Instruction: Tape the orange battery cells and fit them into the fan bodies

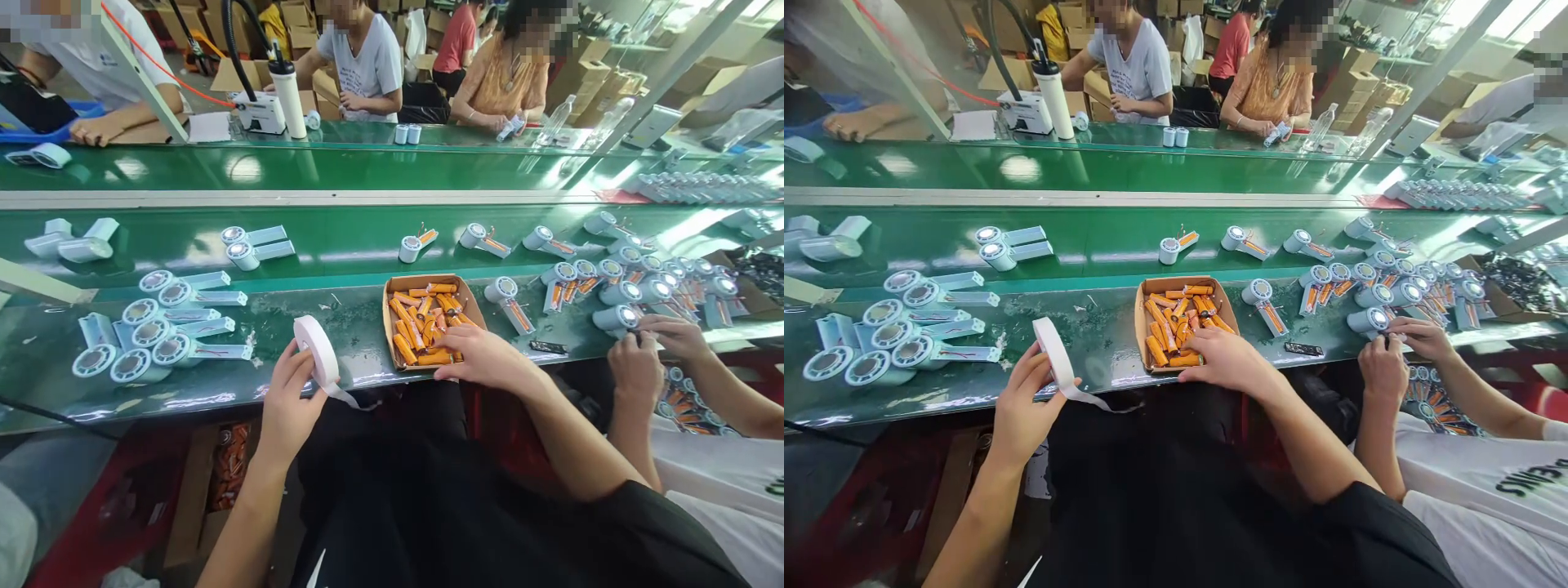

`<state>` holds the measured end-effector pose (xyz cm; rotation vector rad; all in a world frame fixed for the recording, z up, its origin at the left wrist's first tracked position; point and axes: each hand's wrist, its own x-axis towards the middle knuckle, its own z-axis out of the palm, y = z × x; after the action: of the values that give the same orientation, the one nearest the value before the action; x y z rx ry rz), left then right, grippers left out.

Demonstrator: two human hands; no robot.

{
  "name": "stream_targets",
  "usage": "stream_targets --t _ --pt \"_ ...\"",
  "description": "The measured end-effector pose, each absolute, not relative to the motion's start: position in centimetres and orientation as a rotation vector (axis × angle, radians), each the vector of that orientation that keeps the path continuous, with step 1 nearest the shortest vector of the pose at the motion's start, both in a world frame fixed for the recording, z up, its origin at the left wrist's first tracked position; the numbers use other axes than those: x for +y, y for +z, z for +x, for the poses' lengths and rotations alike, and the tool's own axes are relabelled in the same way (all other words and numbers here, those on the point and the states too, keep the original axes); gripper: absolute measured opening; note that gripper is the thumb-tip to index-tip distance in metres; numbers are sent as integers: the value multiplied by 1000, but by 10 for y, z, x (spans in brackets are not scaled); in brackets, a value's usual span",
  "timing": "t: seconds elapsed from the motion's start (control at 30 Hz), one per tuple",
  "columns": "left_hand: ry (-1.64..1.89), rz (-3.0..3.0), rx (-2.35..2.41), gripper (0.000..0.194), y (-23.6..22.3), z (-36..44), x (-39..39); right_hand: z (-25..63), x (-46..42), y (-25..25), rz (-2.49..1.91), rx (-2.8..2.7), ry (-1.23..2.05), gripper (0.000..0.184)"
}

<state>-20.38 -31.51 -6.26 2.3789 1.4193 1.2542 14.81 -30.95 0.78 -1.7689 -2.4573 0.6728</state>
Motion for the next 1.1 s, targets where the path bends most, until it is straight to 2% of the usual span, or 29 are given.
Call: stream_targets --t 0.03,0.1,0.17,0.23,0.37,0.43,0.53,0.67,0.8,1.1 --pt "1243 2393 1410 29 -65 -200 -315 152 -311 9 -1944 -2480 569 38" --pt "1217 2431 1380 29 -68 -190 -314 150 -316 7 -2223 -2459 423 45" --pt "1190 2473 1327 29 -70 -180 -311 138 -322 3 -2311 -2411 311 52" --pt "1183 2504 1264 30 -71 -171 -307 124 -326 -4 -2277 -2358 256 47" --pt "1199 2570 1128 28 -72 -159 -300 114 -323 -18 -2115 -2088 429 22" --pt "1198 2623 1076 28 -70 -157 -298 117 -319 -24 -1953 -1901 547 23" --pt "1147 2727 1046 36 -61 -155 -299 124 -320 -29 -1594 -1642 583 14" --pt "941 2846 1033 46 -44 -156 -305 131 -324 -22 -1232 -1268 695 32" --pt "809 2910 1023 46 -34 -159 -310 132 -324 -4 -1234 -1231 808 46" --pt "569 3110 618 43 -12 -161 -296 112 -313 7 -1357 -1559 865 24"
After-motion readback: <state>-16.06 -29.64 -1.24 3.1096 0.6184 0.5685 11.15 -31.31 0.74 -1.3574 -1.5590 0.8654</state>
